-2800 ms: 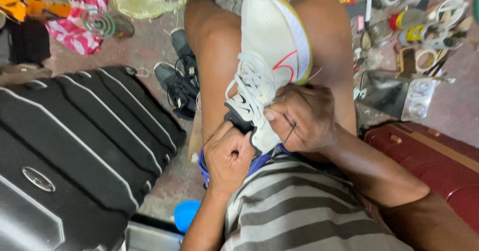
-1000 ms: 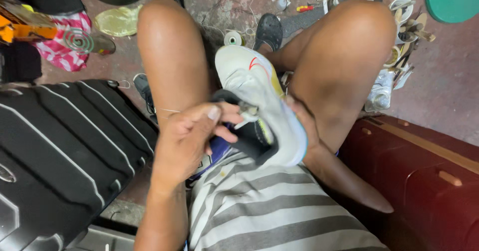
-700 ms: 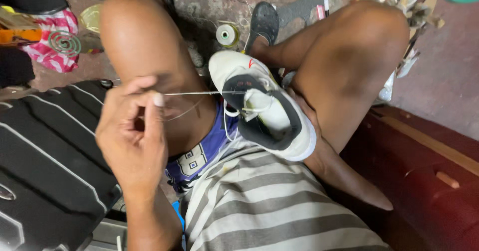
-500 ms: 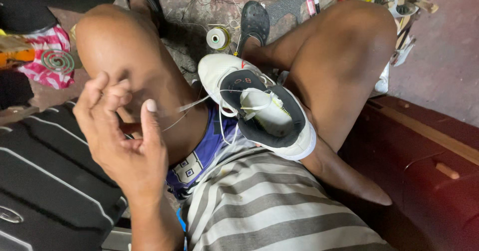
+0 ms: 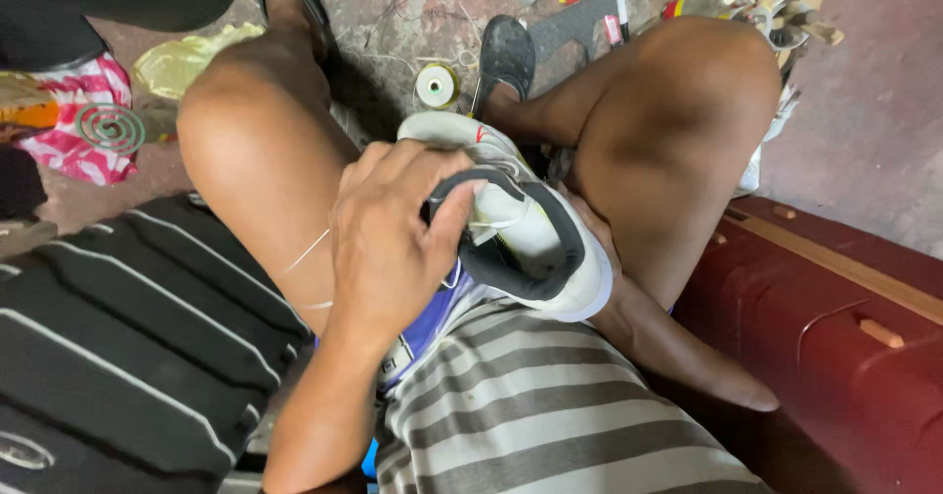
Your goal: The person sits on the floor and sews the sole of a white sneaker using a needle and thread. They repeatedly push the needle through the shoe's edge and pull the thread tight to secure the sole.
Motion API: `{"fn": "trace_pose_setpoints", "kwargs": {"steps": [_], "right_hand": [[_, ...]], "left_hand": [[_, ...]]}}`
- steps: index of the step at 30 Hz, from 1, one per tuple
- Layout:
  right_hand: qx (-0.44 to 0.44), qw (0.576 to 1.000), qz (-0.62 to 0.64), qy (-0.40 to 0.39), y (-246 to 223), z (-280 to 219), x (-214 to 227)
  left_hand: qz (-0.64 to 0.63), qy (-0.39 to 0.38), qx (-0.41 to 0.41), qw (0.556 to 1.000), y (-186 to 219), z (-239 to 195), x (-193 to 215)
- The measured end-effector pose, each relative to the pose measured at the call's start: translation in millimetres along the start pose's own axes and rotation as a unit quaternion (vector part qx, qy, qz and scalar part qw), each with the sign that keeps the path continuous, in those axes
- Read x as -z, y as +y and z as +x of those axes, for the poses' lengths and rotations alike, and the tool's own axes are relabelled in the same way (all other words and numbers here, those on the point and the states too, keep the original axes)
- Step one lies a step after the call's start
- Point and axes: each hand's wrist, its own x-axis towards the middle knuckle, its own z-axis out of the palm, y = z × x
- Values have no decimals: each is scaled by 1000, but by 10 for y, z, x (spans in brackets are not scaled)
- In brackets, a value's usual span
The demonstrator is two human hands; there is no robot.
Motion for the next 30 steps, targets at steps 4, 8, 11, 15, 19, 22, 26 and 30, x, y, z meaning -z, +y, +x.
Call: {"fn": "trace_pose_setpoints", "kwargs": {"steps": [4,8,11,15,19,22,26,30], "right_hand": [[-2,999,27,23,65,46,-201],[22,999,-15,46,170,206,-433],[77,991,-82,73,251,284,-544],[168,965,-197,46,277,373,-662],[279,873,-393,70,303,337,-748],[316,778,-540,60,270,275,-800],[324,691,-641,77,252,200,-988],[323,700,-635,44,112,45,-1311]], "left_hand": [[-11,50,-52,997,-190,-102,142],[-41,111,-35,992,-455,-160,295],[-51,186,-18,981,-560,-299,413],[-117,70,60,989,-684,-433,415],[-162,-44,135,976,-808,-369,342],[-163,-229,260,924,-944,-236,333],[-607,-212,219,734,-1021,-214,194],[-660,-183,229,691,-1013,-259,120]]}}
